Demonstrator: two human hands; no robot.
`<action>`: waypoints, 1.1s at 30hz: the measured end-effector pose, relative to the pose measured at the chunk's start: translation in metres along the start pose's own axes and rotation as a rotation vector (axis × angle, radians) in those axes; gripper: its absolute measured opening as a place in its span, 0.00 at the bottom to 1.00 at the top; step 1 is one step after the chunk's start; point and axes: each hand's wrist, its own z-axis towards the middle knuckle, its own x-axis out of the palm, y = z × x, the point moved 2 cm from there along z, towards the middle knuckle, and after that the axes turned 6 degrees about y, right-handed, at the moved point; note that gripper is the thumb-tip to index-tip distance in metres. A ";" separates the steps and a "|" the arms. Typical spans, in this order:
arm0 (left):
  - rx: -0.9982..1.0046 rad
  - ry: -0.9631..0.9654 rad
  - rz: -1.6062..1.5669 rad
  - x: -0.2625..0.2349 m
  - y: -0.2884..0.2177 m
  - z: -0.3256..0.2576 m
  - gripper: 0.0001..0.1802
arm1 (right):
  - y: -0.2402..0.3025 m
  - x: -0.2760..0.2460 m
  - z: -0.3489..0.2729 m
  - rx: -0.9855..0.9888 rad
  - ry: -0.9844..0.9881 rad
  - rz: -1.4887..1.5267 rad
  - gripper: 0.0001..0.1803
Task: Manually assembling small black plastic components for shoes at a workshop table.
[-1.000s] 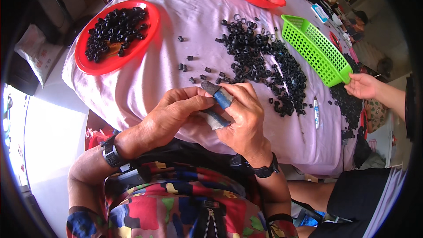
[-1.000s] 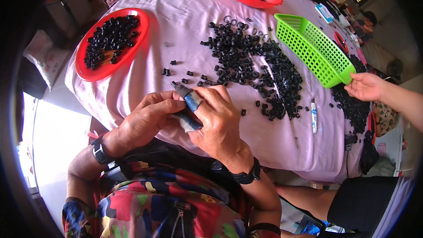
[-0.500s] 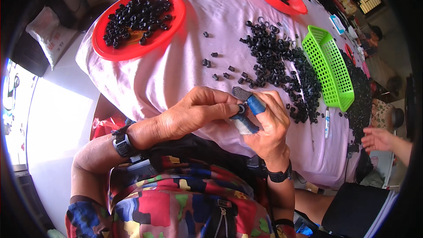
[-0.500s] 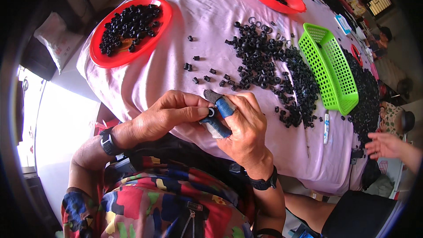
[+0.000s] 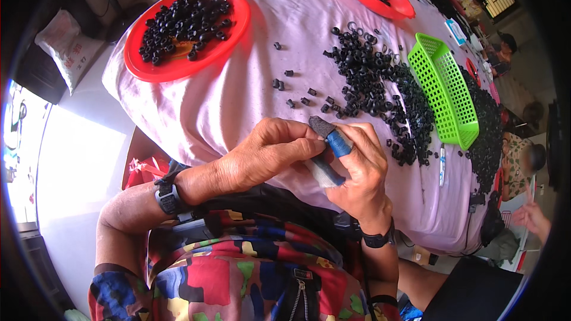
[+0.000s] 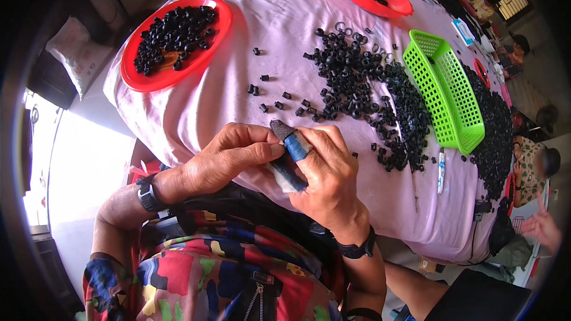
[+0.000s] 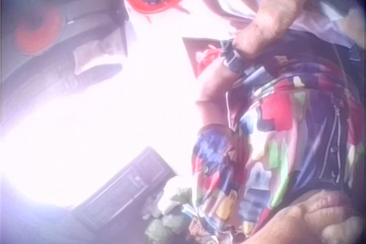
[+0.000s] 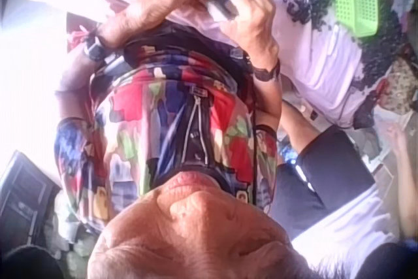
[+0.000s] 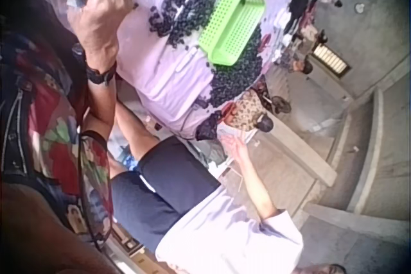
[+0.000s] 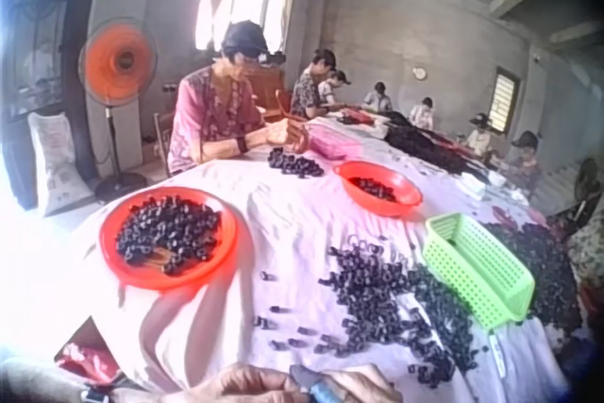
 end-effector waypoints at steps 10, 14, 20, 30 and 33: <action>0.060 0.064 0.120 -0.008 0.002 0.003 0.18 | -0.005 -0.015 0.004 0.033 0.085 0.028 0.12; 0.039 0.047 0.220 -0.003 -0.008 0.002 0.17 | -0.007 -0.021 0.003 0.032 0.068 0.008 0.13; 0.070 0.062 0.232 -0.002 -0.008 0.002 0.14 | -0.010 -0.022 0.002 0.091 0.036 0.070 0.12; 0.026 0.039 0.097 -0.005 -0.004 0.004 0.11 | -0.020 -0.024 -0.001 0.005 0.077 0.118 0.12; 0.045 0.054 0.090 -0.005 -0.003 0.005 0.11 | -0.019 -0.028 0.003 -0.008 0.089 0.082 0.13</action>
